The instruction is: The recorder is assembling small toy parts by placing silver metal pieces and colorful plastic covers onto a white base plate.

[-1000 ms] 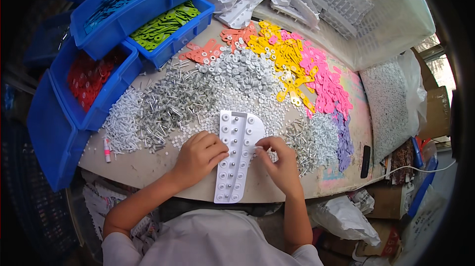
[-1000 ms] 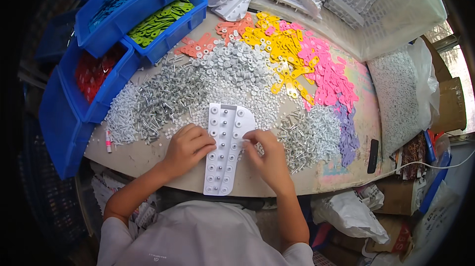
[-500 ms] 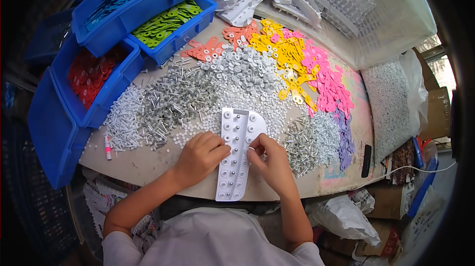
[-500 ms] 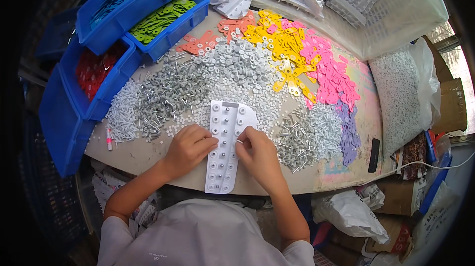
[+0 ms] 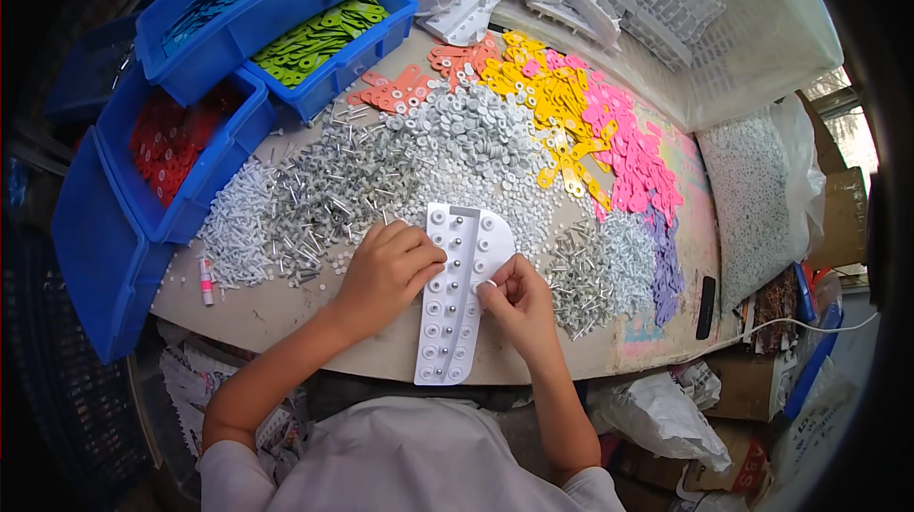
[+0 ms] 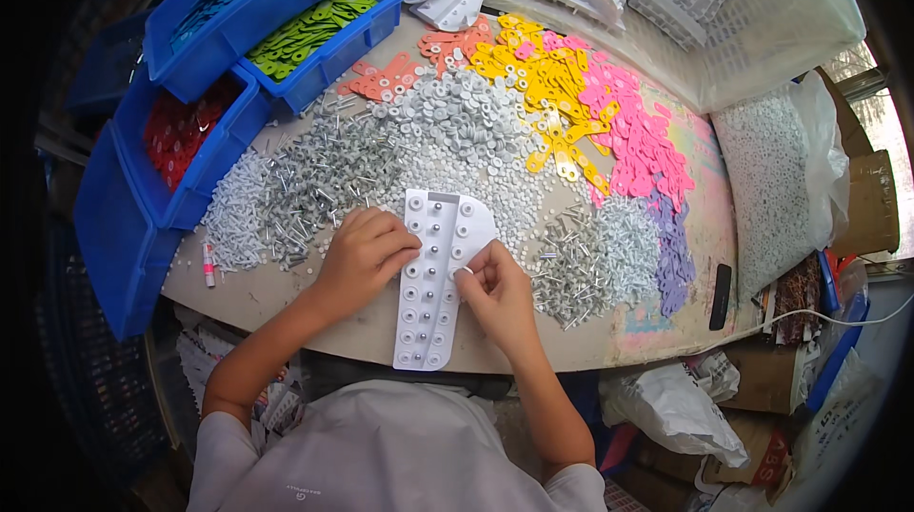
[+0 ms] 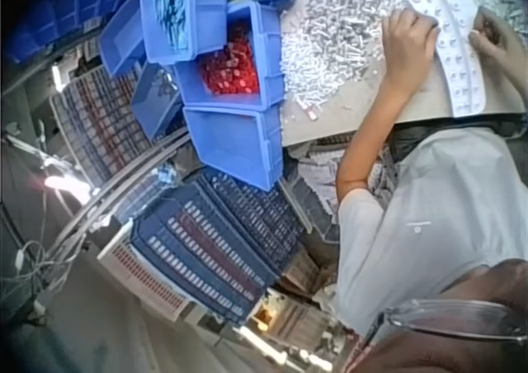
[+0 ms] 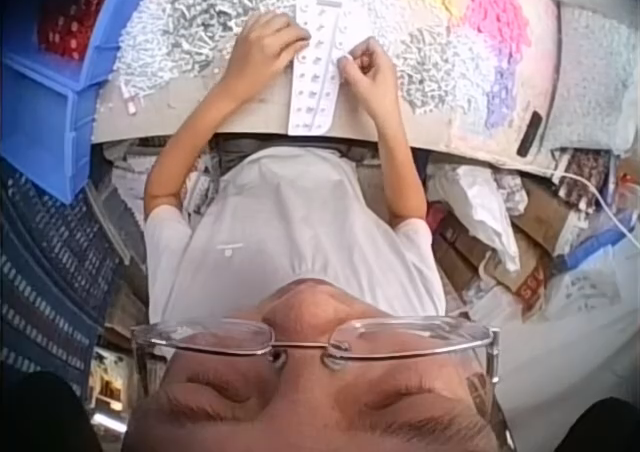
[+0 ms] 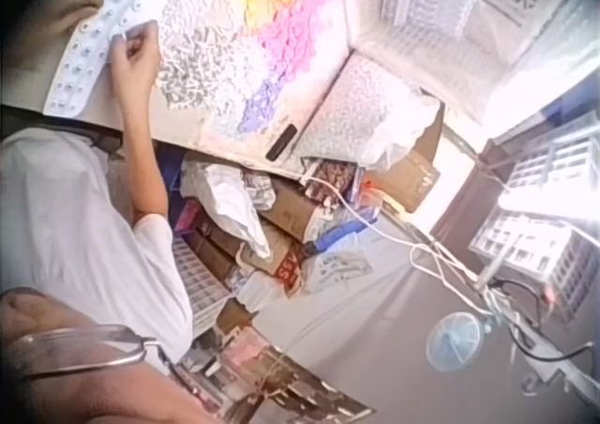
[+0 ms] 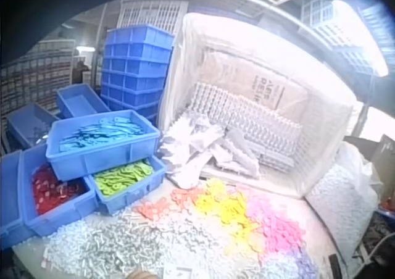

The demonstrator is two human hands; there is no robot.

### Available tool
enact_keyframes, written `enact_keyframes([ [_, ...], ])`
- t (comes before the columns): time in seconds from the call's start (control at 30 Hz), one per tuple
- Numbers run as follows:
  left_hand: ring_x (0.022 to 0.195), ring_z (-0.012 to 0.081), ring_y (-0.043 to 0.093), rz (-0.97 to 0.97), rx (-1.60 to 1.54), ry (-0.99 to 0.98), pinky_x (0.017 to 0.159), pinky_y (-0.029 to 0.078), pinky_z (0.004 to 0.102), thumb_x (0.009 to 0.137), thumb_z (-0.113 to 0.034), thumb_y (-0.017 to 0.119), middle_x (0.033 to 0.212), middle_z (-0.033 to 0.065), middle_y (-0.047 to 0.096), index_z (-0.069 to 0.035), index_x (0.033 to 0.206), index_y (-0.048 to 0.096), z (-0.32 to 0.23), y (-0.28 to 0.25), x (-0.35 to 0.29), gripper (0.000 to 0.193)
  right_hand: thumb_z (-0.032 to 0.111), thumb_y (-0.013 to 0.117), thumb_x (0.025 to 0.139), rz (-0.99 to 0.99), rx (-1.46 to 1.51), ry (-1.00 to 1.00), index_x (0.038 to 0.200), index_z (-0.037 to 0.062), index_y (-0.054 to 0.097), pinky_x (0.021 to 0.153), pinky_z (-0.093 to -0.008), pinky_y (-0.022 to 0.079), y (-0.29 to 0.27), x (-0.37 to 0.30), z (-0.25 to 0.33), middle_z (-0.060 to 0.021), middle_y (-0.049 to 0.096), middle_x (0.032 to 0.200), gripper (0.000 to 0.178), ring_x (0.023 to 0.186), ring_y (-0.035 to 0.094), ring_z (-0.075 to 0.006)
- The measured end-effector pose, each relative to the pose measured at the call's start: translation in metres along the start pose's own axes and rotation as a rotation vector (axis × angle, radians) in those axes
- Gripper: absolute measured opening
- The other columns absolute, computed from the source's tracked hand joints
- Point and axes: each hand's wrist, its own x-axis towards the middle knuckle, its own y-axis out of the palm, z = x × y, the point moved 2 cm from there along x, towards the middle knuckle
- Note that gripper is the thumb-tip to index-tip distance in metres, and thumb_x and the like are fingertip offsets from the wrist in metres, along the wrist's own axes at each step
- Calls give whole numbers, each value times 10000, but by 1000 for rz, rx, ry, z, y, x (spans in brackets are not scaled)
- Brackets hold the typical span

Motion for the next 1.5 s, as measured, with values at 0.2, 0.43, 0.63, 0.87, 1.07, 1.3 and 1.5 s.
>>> enact_keyframes([
  [0.2,908,280,613,36,-25,-92,872,454,409,833,-130,792,897,63,653,-77,945,737,-3,-2,4,135,64,698,952,-38,-69,53,918,64,520,507,-210,326,3,-1,0,40,583,643,181,548,482,-7],
  [0.43,894,254,637,83,-136,-199,891,457,390,839,-143,802,867,45,676,-84,939,728,6,-2,5,137,89,728,921,-191,-853,-395,939,40,566,545,-365,493,25,-15,17,-132,642,666,170,553,654,-236],
  [0.63,864,248,655,138,-171,-129,843,484,386,870,-144,788,906,79,704,-54,930,747,17,-12,19,116,37,731,905,-267,-553,-414,939,15,624,640,-293,501,10,-19,14,-97,674,848,115,699,631,-170],
  [0.87,825,253,680,-218,27,-233,788,533,366,918,-120,755,944,118,722,-6,1018,752,88,-54,98,153,-61,692,908,-409,-263,-437,1002,-19,669,738,-265,520,1,-36,-4,-60,665,989,106,837,632,-127],
  [1.07,894,264,690,-33,235,-249,793,540,394,859,-99,785,966,102,727,-49,1002,760,127,-40,120,154,-89,701,900,-343,-389,-508,1026,-20,731,762,-267,527,8,-41,14,-79,704,957,146,835,657,-141],
  [1.3,900,304,689,-102,376,-33,801,532,437,850,-117,771,960,89,726,-58,902,735,130,-33,115,87,-79,698,902,-293,-391,-509,1058,-12,745,745,-271,518,10,-42,19,-86,713,935,176,792,642,-150],
  [1.5,928,309,680,-85,343,-117,824,525,438,852,-121,760,923,85,709,-64,905,736,132,-32,114,81,-48,701,889,-184,-449,-463,1001,-8,722,760,-320,526,15,-42,15,-112,707,925,121,832,663,-214],
])
